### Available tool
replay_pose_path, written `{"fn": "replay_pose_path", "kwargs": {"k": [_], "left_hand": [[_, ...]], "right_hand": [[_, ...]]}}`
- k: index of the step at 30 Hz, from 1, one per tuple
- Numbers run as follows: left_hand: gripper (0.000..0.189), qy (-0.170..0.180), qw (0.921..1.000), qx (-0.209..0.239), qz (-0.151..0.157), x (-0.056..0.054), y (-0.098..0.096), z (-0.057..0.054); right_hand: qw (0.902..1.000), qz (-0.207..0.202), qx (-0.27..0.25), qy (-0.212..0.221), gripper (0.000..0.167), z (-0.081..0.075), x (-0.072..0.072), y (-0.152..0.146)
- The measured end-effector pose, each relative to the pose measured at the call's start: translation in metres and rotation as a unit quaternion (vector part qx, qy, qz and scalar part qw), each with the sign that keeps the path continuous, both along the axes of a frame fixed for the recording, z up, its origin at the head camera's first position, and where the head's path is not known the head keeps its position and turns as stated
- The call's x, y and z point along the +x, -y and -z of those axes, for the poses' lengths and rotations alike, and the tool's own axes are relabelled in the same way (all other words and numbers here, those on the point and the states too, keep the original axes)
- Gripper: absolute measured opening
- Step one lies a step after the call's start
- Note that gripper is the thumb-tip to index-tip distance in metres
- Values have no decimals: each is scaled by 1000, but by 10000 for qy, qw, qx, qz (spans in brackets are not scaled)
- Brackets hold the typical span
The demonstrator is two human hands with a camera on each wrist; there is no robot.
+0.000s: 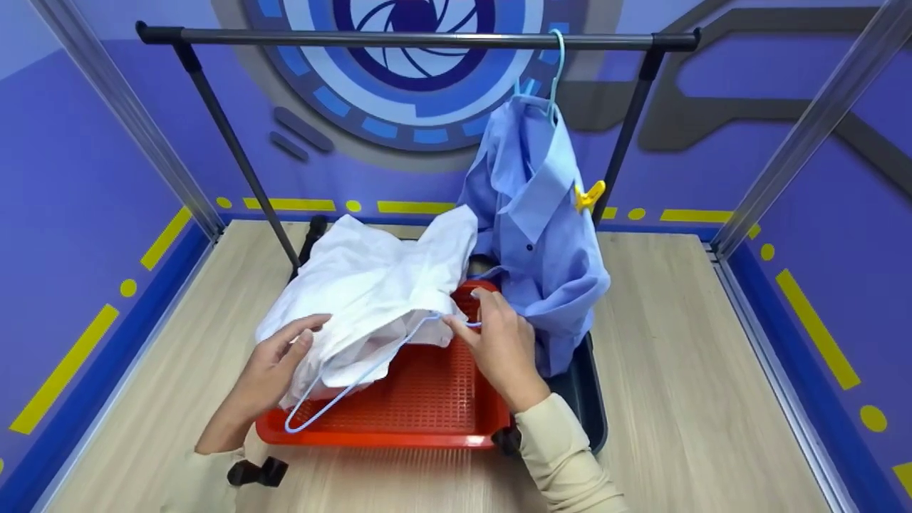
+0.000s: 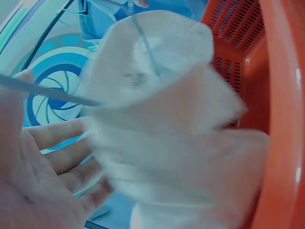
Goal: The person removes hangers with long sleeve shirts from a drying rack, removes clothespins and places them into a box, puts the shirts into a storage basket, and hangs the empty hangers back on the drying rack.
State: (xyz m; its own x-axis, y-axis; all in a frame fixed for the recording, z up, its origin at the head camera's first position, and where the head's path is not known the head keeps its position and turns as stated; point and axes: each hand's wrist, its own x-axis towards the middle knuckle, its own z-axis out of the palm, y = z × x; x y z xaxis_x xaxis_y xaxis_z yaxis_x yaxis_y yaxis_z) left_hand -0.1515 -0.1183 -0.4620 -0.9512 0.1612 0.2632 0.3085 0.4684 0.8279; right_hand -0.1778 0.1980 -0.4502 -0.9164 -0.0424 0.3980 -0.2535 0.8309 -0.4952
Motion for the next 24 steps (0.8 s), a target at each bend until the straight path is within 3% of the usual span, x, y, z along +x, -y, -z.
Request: {"fn": "replay_pose_path", "kwargs": {"k": [5, 11, 15, 20, 24], "left_hand": [[41, -49, 9986, -484, 194, 8, 1, -7], [71, 214, 9887, -1470, 212, 19, -3, -14], [74, -124, 9791, -2030, -59, 21, -7, -15], [61, -532, 9597, -2690, -617, 21, -12, -15], [53, -600, 9521, -2912, -709, 20, -12, -14]], "right_hand": [[9986, 319, 106, -411, 49, 3, 2, 6], [9947, 558, 192, -845, 50, 5, 4, 15], [9918, 646, 240, -1075, 50, 4, 6, 19], [9899, 636, 212, -1246, 51, 1, 8, 21], [9919, 528, 18, -1154, 52, -3, 10, 22]]}}
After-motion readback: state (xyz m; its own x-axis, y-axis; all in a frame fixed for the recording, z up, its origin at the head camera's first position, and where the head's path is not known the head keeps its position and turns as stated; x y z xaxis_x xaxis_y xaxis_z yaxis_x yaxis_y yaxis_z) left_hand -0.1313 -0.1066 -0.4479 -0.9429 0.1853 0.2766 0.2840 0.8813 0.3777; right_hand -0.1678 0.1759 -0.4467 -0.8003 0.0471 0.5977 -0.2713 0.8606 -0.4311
